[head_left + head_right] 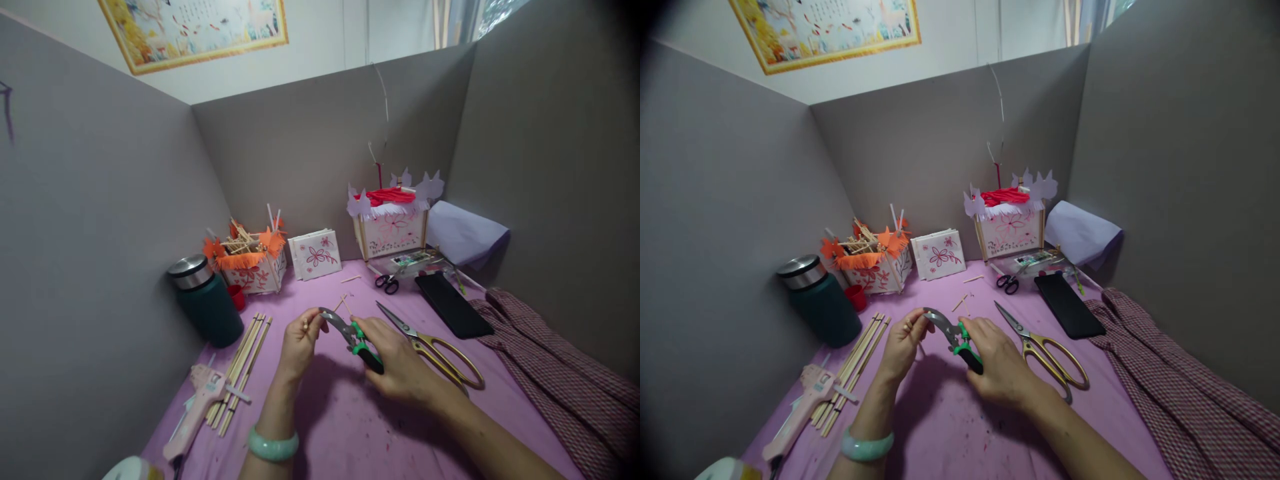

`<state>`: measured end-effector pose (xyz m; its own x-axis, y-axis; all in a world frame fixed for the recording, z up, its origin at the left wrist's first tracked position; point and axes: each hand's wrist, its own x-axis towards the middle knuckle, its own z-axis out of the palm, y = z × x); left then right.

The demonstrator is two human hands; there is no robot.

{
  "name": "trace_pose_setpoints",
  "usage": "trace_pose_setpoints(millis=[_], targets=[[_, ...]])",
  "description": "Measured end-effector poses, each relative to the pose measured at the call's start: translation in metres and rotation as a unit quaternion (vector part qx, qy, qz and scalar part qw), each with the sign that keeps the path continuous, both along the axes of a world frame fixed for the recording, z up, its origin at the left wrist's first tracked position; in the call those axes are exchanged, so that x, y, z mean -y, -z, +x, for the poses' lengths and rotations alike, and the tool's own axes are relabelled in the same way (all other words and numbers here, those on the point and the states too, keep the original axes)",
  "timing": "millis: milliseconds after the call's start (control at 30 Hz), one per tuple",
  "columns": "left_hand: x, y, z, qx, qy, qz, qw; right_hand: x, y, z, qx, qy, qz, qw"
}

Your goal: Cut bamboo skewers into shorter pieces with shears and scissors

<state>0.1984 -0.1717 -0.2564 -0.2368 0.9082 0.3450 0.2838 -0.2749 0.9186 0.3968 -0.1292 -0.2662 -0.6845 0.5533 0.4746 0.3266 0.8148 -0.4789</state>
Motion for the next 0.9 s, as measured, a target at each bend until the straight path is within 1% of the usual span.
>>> trace_pose_setpoints(millis=[200, 367, 500, 567, 733, 900], targets=[[0.0, 0.0, 0.0, -0.017, -0.018, 0.009, 1.0, 0.0, 0.001, -0.001, 0.016, 0.014, -0.002, 1.0], [-0.001, 0.002, 0.0, -0.032, -0.039, 0.022, 0.999, -0.004, 0.007, -0.001, 0.019, 0.006, -0.03, 0.999], [-0.002, 0.002, 0.002, -0.001, -0.037, 0.021, 0.999, -0.007, 0.009, -0.002, -0.012, -0.019, -0.065, 0.998], [-0.002, 0.001, 0.003, 0.021, -0.036, 0.02, 0.999, -0.008, 0.009, -0.002, -0.03, -0.02, -0.077, 0.996], [-0.003, -0.002, 0.005, 0.062, -0.058, 0.024, 0.996, -0.009, 0.011, -0.002, -0.025, 0.004, -0.051, 0.998], [-0.003, 0.001, 0.004, 0.039, -0.051, 0.033, 0.997, -0.005, 0.01, -0.003, -0.007, 0.014, -0.035, 0.999]])
